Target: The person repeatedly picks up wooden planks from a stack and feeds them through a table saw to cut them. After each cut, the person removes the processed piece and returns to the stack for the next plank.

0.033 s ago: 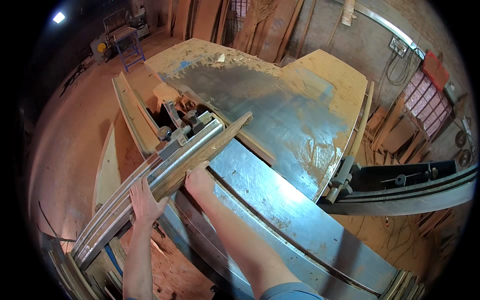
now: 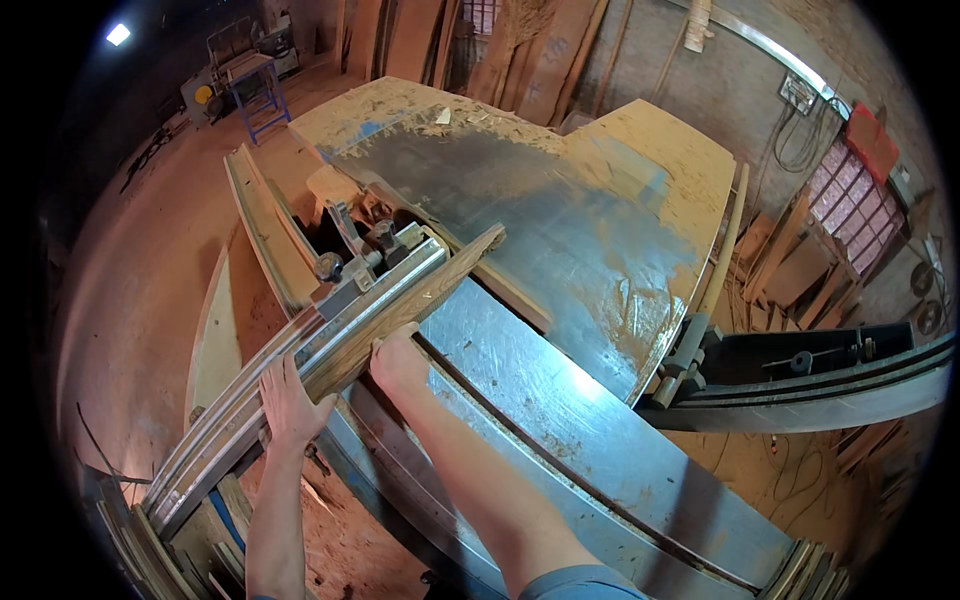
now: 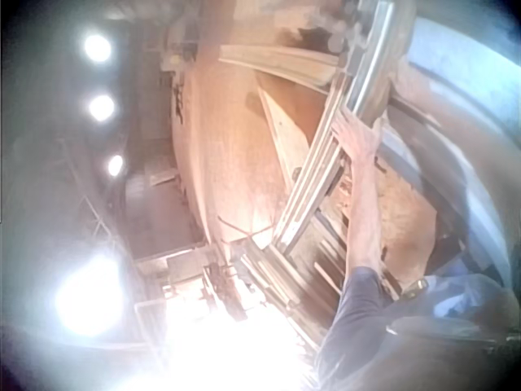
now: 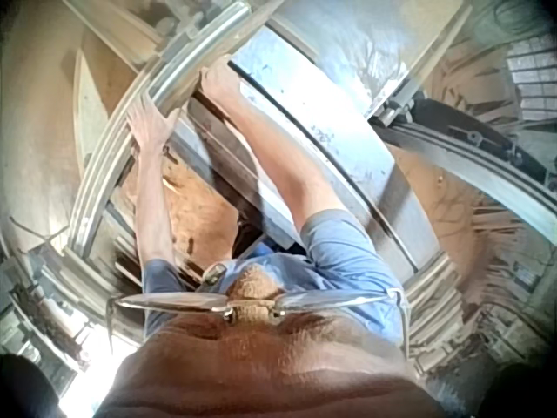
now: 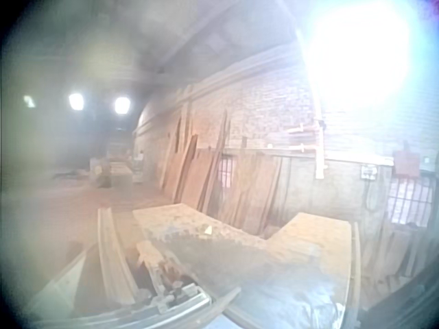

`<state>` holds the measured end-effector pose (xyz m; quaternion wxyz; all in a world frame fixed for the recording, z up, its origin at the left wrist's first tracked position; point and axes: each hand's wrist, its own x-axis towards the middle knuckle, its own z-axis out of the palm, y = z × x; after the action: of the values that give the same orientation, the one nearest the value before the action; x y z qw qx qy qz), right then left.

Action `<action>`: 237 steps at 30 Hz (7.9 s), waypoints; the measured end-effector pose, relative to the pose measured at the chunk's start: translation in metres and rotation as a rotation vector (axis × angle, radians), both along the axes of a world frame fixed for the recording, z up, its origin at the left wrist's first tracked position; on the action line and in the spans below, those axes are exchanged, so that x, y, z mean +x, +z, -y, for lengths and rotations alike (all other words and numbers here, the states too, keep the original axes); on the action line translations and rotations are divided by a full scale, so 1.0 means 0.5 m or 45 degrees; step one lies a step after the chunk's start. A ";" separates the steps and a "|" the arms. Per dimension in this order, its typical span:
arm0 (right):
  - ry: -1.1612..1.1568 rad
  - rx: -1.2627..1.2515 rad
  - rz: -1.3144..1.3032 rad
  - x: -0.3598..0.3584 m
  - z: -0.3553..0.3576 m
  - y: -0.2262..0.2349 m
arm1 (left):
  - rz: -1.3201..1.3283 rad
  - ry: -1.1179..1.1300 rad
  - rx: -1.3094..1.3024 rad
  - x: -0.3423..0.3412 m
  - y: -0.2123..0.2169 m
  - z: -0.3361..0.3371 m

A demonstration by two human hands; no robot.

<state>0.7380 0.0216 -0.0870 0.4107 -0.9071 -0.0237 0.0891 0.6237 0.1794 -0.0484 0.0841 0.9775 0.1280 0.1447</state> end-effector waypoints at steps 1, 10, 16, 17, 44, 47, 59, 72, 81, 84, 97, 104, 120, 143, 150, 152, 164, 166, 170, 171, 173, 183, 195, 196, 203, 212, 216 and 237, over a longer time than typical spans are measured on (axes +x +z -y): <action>0.008 0.002 0.011 0.003 -0.001 -0.002 | 0.018 -0.005 0.010 0.003 -0.004 -0.002; 0.014 -0.121 0.113 0.019 -0.014 -0.028 | 0.051 -0.012 0.045 0.009 -0.019 -0.010; 0.024 -0.149 0.175 0.025 -0.017 -0.041 | 0.049 -0.009 0.053 0.011 -0.016 -0.011; 0.025 -0.155 0.178 0.024 -0.018 -0.040 | 0.041 -0.010 0.045 0.011 -0.013 -0.012; -0.065 0.036 -0.017 0.062 -0.039 -0.094 | -0.043 0.028 0.222 -0.141 -0.071 -0.065; -0.085 -0.016 0.091 0.063 -0.037 -0.109 | -0.083 0.155 0.131 -0.182 -0.083 -0.091; 0.091 0.809 -0.670 -0.160 0.078 -0.015 | -0.308 0.054 -0.090 -0.385 -0.002 -0.011; -0.174 1.519 -1.271 -0.380 0.235 0.070 | 0.160 -0.636 -0.397 -0.644 0.119 0.331; 0.278 0.984 -1.181 -0.483 0.394 0.156 | 0.110 -0.449 -0.213 -0.532 0.148 0.271; 0.685 0.446 -0.475 -0.496 0.414 0.163 | 0.141 -0.525 -0.041 -0.481 0.187 0.264; 0.989 -0.073 0.939 -0.559 0.388 0.286 | -0.047 -0.318 -0.010 -0.492 0.074 0.243; 1.411 -0.198 0.440 -0.795 0.349 -0.050 | -0.037 -0.076 -0.066 -0.486 0.080 0.208; 1.532 -0.379 0.428 -0.801 0.319 -0.097 | -0.590 -0.017 -1.661 -0.474 0.110 0.214; 1.719 -0.268 -0.115 -0.786 0.292 -0.063 | -0.693 -0.225 -1.301 -0.247 0.022 0.115; 1.799 -0.332 -0.254 -0.785 0.296 -0.033 | -0.285 -0.130 -0.227 -0.120 0.068 0.111; 1.816 -0.235 -0.307 -0.789 0.299 -0.036 | -0.352 -0.089 -0.233 -0.086 0.068 0.101; 1.801 -0.195 -0.276 -0.783 0.298 -0.010 | -0.154 -0.106 -0.198 0.032 -0.022 0.115; 1.775 -0.174 -0.235 -0.795 0.306 -0.038 | -0.136 -0.111 -0.201 0.043 -0.016 0.121; 1.809 -0.276 -0.241 -0.808 0.308 -0.081 | -0.112 -0.098 -0.227 0.064 -0.018 0.129; 1.810 -0.244 -0.207 -0.811 0.311 -0.088 | -0.098 -0.089 -0.225 0.068 -0.022 0.129; 1.793 -0.188 -0.149 -0.813 0.318 -0.093 | -0.045 -0.119 -0.208 0.078 -0.029 0.131; 1.793 -0.202 -0.140 -0.822 0.330 -0.104 | 0.139 -0.126 -0.039 0.087 -0.062 0.144; 1.806 -0.201 -0.303 -0.825 0.313 -0.100 | 0.125 -0.007 0.101 0.094 -0.024 0.107; 1.810 -0.178 -0.335 -0.817 0.308 -0.087 | 0.118 0.005 0.100 0.094 -0.024 0.103; 1.470 0.333 -0.368 -0.663 0.287 0.143 | -0.046 -0.047 0.002 0.096 0.008 0.081; 0.466 0.227 -0.162 -0.294 0.240 0.106 | -0.102 -0.113 0.131 0.081 0.027 0.100; 0.293 0.287 -0.128 -0.192 0.190 -0.005 | -0.134 -0.135 0.129 0.074 0.019 0.095; -0.043 0.054 -0.074 -0.055 0.002 0.049 | 0.172 -0.177 0.201 0.066 0.021 0.099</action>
<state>0.7105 0.0207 -0.0627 0.4317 -0.8955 0.0018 0.1079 0.6565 0.1301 -0.0377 0.0250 0.9757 0.0423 0.2136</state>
